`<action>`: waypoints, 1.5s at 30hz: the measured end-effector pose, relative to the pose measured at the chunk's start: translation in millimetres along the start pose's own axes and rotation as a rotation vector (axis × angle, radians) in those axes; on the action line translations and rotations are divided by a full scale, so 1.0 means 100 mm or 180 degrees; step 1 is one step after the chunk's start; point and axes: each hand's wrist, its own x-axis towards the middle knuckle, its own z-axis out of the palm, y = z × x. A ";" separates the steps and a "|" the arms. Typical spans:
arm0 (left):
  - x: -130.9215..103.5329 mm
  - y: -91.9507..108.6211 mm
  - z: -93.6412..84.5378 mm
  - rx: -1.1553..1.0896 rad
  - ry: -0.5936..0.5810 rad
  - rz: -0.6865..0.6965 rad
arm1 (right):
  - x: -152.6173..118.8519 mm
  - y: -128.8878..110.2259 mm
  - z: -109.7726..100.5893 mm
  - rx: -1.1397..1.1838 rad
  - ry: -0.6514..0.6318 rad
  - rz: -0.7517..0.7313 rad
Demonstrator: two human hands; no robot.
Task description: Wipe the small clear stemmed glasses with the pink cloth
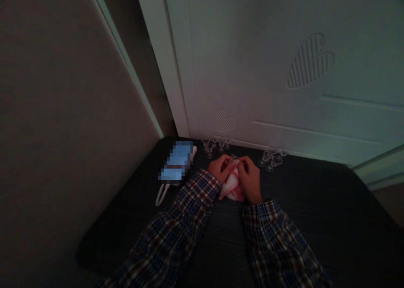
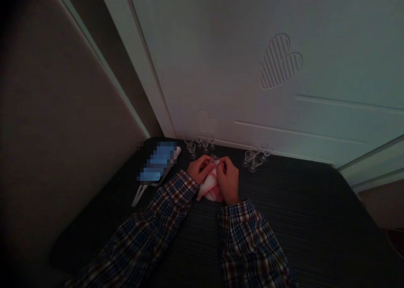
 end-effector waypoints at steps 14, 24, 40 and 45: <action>-0.01 0.01 -0.01 -0.0070 0.0019 -0.0009 | -0.01 -0.02 -0.02 0.0011 0.0121 0.0012; -0.03 0.03 -0.03 -0.0002 0.0265 0.0013 | -0.02 -0.08 -0.02 0.0111 0.0001 -0.0096; -0.02 0.04 -0.02 -0.0058 -0.0016 0.0170 | -0.01 -0.04 -0.03 0.0047 0.0148 -0.0142; -0.02 0.07 -0.04 -0.0022 -0.0013 0.0321 | -0.01 -0.01 -0.02 0.0085 0.0130 -0.0130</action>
